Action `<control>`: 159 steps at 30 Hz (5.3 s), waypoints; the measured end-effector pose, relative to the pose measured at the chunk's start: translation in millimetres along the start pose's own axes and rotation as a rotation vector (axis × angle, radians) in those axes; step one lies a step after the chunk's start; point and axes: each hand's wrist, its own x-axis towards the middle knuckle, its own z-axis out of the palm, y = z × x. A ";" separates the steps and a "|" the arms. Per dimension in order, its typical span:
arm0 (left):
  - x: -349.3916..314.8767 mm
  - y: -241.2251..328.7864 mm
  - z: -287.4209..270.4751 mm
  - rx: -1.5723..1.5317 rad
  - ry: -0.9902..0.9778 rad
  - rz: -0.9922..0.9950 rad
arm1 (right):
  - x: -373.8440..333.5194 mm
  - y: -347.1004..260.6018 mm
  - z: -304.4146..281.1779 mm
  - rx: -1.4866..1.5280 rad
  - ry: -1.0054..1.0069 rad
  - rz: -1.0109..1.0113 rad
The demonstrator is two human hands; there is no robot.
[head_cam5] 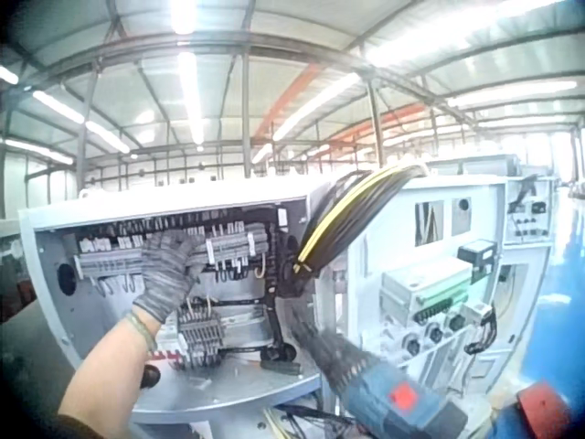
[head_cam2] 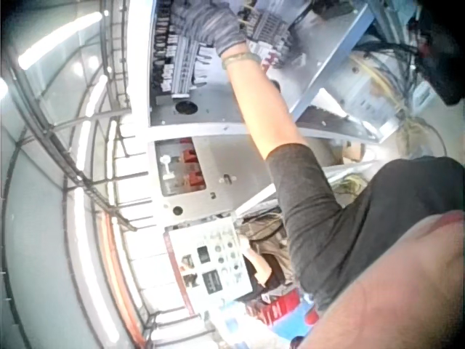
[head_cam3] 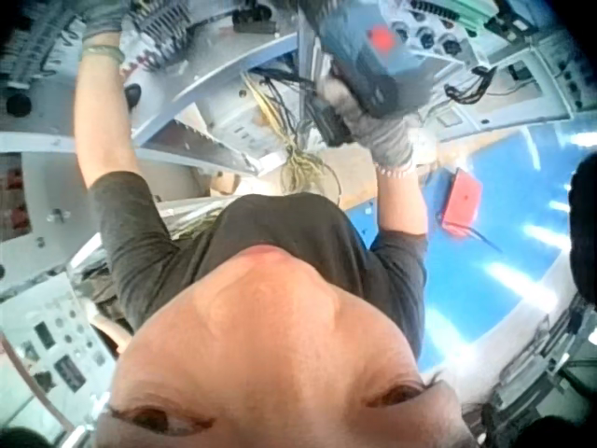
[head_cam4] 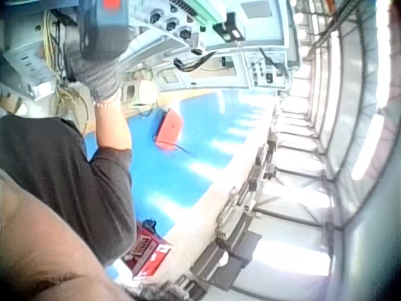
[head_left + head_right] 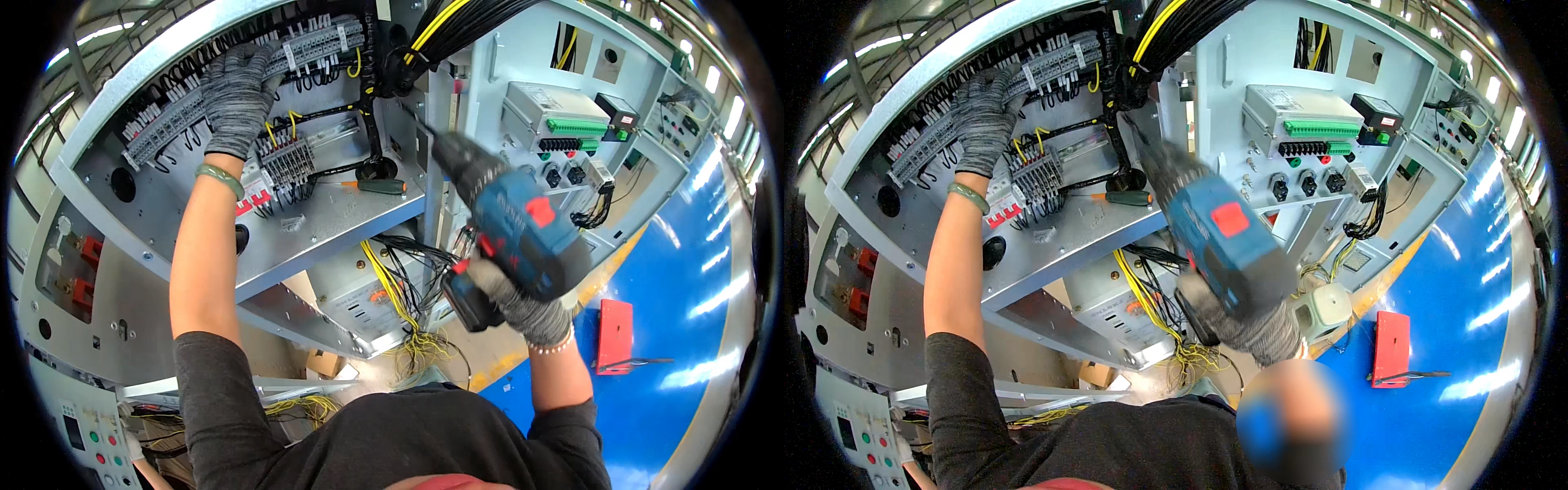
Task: The person uses a cordless drill to fasten screws into an electrical cabinet, securing components and organizing wiring. The person repeatedly positions the drill, drives screws, and adjusts components within the cabinet.
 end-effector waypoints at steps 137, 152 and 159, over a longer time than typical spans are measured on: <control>-312.1 61.3 -230.5 -1.978 0.047 -1.173 | 19.9 -91.5 242.4 0.065 -1.109 -0.696; -288.3 30.8 -185.8 -2.796 0.447 -1.089 | 238.6 -136.8 316.2 -0.869 0.037 -1.374; -282.8 24.2 -161.3 -1.582 0.140 -0.832 | 266.7 -132.2 327.1 -0.961 0.039 -1.384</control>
